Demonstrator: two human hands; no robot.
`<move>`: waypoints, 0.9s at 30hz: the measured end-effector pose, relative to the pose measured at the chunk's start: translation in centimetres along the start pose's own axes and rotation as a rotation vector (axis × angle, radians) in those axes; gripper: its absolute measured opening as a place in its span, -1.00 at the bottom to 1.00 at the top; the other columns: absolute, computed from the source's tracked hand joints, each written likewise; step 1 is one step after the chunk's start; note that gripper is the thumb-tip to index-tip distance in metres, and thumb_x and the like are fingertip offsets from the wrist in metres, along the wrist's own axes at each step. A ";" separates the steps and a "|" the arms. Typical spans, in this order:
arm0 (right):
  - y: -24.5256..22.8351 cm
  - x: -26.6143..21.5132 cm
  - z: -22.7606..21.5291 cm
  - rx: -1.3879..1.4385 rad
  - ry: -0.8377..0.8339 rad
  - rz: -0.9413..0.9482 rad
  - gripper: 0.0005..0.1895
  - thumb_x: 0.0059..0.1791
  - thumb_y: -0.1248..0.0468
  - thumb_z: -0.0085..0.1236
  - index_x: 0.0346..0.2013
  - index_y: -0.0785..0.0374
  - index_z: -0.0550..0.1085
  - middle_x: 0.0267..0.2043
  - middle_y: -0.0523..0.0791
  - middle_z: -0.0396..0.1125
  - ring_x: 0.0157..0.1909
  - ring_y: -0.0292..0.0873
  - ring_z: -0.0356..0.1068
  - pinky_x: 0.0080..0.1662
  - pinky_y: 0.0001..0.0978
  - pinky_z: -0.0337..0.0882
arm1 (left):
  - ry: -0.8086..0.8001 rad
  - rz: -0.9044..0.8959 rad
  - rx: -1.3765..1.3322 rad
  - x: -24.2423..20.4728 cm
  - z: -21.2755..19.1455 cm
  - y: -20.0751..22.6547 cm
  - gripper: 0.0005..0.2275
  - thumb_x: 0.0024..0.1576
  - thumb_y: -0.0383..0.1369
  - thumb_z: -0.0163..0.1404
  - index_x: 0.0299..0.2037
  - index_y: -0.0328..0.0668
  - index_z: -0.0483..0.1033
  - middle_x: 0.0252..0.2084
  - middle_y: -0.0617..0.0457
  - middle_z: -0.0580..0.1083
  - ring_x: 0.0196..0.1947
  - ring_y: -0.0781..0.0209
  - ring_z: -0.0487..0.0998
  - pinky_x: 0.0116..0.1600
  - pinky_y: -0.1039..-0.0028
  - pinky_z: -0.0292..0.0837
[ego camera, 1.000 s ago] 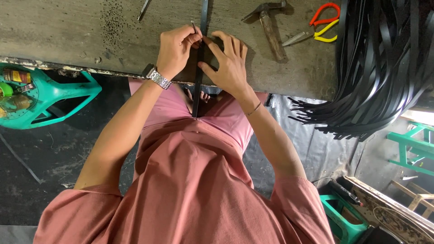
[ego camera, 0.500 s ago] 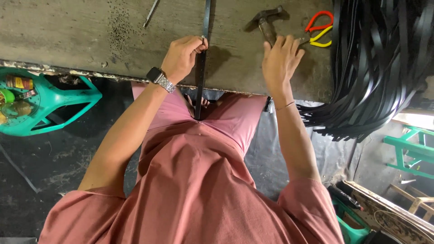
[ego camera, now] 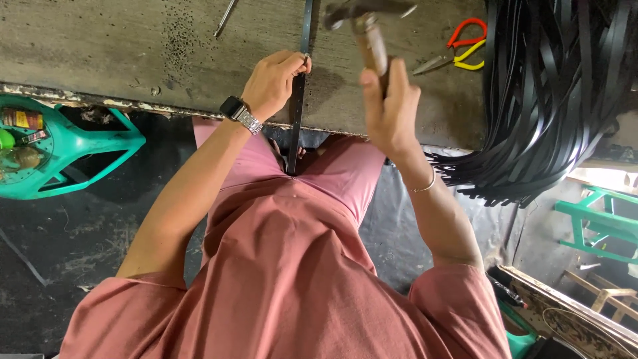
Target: Punching a series of holes into a black leather strap using a hand punch and a hammer on a workbench.
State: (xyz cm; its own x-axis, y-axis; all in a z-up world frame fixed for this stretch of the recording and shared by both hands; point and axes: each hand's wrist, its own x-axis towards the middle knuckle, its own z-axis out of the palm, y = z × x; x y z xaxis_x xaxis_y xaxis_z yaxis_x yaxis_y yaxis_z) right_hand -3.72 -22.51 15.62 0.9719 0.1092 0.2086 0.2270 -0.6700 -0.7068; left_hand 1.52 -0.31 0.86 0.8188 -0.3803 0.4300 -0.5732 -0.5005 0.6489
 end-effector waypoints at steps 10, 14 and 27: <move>-1.4 -1.3 -0.8 -0.201 -0.154 0.014 -0.53 0.16 -0.10 -0.27 -0.24 0.27 0.24 -0.58 -0.16 0.18 -0.63 -0.11 0.16 -0.53 -0.18 0.11 | -0.011 0.047 0.045 -0.1 -0.3 0.3 -0.86 0.27 -0.64 -0.07 -0.22 -0.22 0.50 -0.28 0.01 0.55 -0.33 0.20 0.55 -0.35 0.46 0.52; -3.1 -1.6 0.0 0.273 0.299 0.255 -0.29 0.09 -0.25 -0.76 -0.72 -0.02 0.18 -0.67 -0.34 0.12 -0.59 -0.40 0.04 -0.45 -0.49 0.00 | -0.018 0.034 0.037 0.1 -0.4 0.4 -0.82 0.24 -0.69 -0.07 -0.22 -0.18 0.50 -0.29 0.00 0.56 -0.33 0.22 0.57 -0.35 0.50 0.54; 4.8 0.5 -0.5 -0.199 0.176 0.018 -0.60 0.19 -0.06 -0.18 -0.27 0.21 0.14 -0.57 -0.22 -0.07 -0.61 0.00 -0.03 -0.34 -0.10 0.12 | -0.016 0.048 0.066 -0.1 -0.2 0.2 -0.91 0.33 -0.55 -0.05 -0.20 -0.20 0.49 -0.31 0.03 0.53 -0.38 0.26 0.53 -0.34 0.53 0.53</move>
State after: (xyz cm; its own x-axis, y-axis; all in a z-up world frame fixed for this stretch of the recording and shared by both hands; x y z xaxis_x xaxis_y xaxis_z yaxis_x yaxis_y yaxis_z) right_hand -2.20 -25.99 12.67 0.9460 -0.0219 0.3235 0.1757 -0.8039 -0.5683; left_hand 1.35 -0.20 1.09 0.7899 -0.4171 0.4497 -0.6133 -0.5314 0.5844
